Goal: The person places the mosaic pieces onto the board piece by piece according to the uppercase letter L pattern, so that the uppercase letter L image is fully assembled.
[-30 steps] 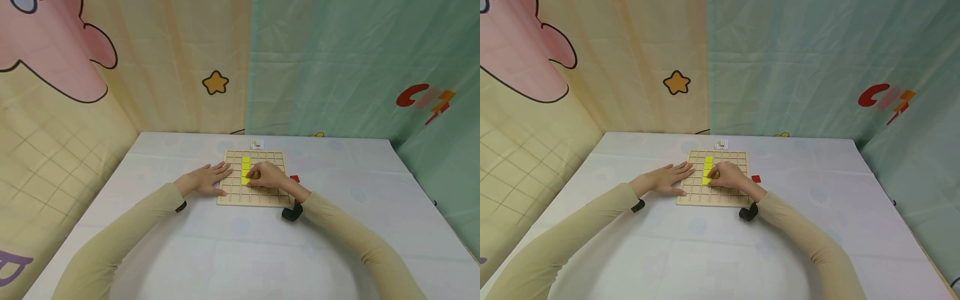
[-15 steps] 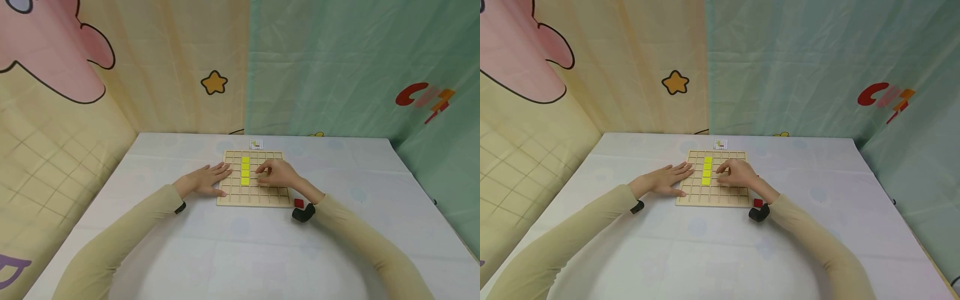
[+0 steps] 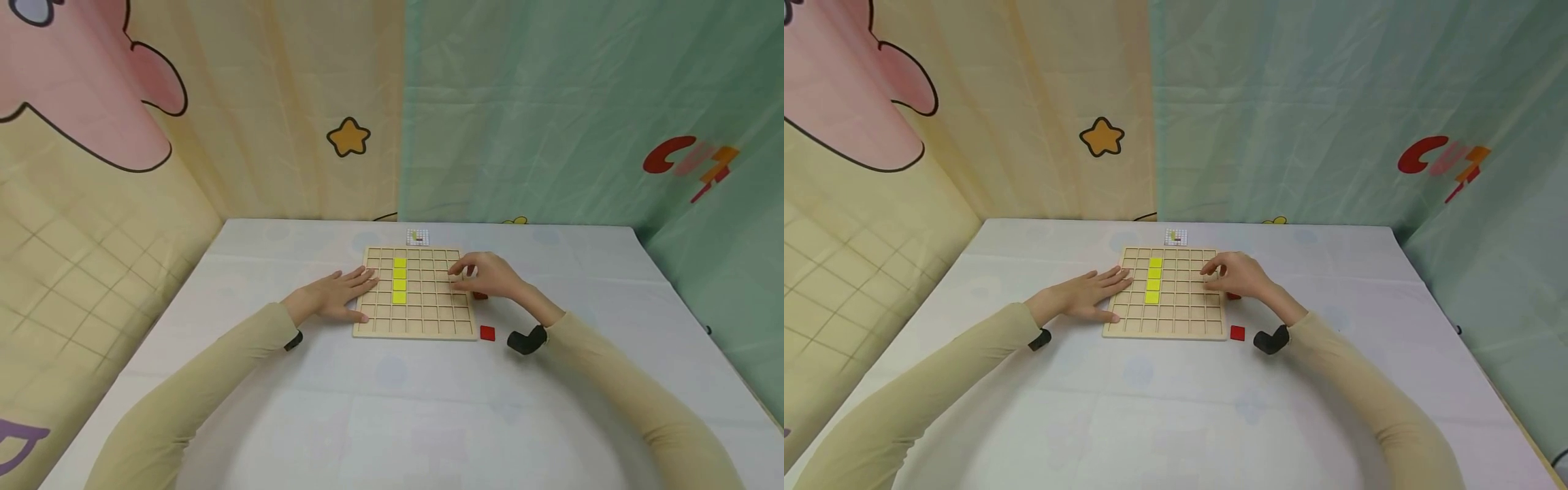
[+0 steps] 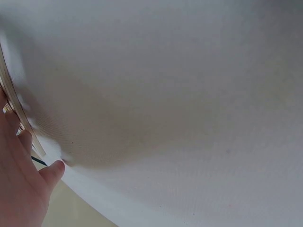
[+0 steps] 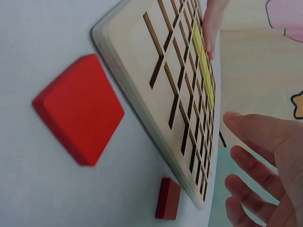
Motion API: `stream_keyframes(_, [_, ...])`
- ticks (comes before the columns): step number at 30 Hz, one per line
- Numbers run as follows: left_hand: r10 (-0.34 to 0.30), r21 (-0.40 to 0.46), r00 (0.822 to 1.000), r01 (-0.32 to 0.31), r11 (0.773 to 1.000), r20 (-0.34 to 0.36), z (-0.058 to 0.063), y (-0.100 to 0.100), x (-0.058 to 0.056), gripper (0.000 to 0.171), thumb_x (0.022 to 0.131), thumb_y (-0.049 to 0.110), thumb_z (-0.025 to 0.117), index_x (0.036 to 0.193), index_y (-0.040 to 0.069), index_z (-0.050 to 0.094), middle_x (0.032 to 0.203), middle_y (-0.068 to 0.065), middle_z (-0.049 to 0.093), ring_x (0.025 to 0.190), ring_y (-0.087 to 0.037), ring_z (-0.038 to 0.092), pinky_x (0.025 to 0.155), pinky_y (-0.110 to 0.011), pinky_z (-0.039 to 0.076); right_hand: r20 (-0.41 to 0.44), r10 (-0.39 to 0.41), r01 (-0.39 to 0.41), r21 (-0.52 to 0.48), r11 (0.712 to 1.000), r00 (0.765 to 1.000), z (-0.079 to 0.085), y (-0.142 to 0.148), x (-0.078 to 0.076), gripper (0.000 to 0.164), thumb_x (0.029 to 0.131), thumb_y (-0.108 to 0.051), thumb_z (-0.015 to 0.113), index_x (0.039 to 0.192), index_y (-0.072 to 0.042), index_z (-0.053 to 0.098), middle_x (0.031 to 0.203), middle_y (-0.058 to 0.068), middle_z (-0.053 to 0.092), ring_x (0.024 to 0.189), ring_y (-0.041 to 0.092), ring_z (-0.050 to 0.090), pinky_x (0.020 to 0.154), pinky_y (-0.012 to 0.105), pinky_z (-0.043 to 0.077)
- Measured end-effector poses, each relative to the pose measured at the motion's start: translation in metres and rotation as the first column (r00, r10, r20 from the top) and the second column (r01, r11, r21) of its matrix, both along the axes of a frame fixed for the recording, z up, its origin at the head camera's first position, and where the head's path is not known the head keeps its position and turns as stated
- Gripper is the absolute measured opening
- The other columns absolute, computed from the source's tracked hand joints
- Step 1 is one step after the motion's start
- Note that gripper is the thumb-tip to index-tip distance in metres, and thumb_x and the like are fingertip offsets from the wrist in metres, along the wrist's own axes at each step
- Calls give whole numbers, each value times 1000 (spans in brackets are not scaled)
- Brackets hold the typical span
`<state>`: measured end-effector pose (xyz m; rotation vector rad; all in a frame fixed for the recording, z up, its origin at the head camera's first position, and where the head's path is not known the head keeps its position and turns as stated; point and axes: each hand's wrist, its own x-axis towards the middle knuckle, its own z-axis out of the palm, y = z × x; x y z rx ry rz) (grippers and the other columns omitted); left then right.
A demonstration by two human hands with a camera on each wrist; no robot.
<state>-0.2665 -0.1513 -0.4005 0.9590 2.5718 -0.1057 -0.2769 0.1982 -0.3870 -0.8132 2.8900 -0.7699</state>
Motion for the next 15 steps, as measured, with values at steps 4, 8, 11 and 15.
stream_keyframes(4, [-2,9,1000,2,1000,1,0,0,0,90,90,68,42,156,23,2,164,0,-6,151,-22,-4,119,-55,11,13,24,-24,4,1000,1000,-3,15,-5,28,79,-27,78,104,-15,74,98,-1,72,85,17,59,63,27,47])
stream_keyframes(8, [0,15,1000,0,1000,-1,1,0,1,90,90,68,43,156,22,3,164,0,-5,151,-23,-4,119,-55,11,37,53,-53,-17,998,998,-6,27,-9,27,80,-25,78,104,-14,74,101,0,72,88,18,60,66,27,50])
stream_keyframes(11, [2,1,1000,-2,1000,-4,0,0,0,89,90,69,42,156,23,2,164,1,-6,151,-22,-5,120,-54,10,59,60,-58,-33,998,996,-10,35,-10,27,79,-25,79,104,-15,74,102,0,72,88,18,59,66,27,51])
stream_keyframes(15, [0,0,1000,0,1000,-5,0,0,0,90,90,68,42,156,23,2,164,0,-6,151,-22,-5,119,-55,10,80,57,-54,-38,998,995,-14,45,-11,29,78,-28,81,103,-15,74,103,1,72,88,16,59,65,25,51])
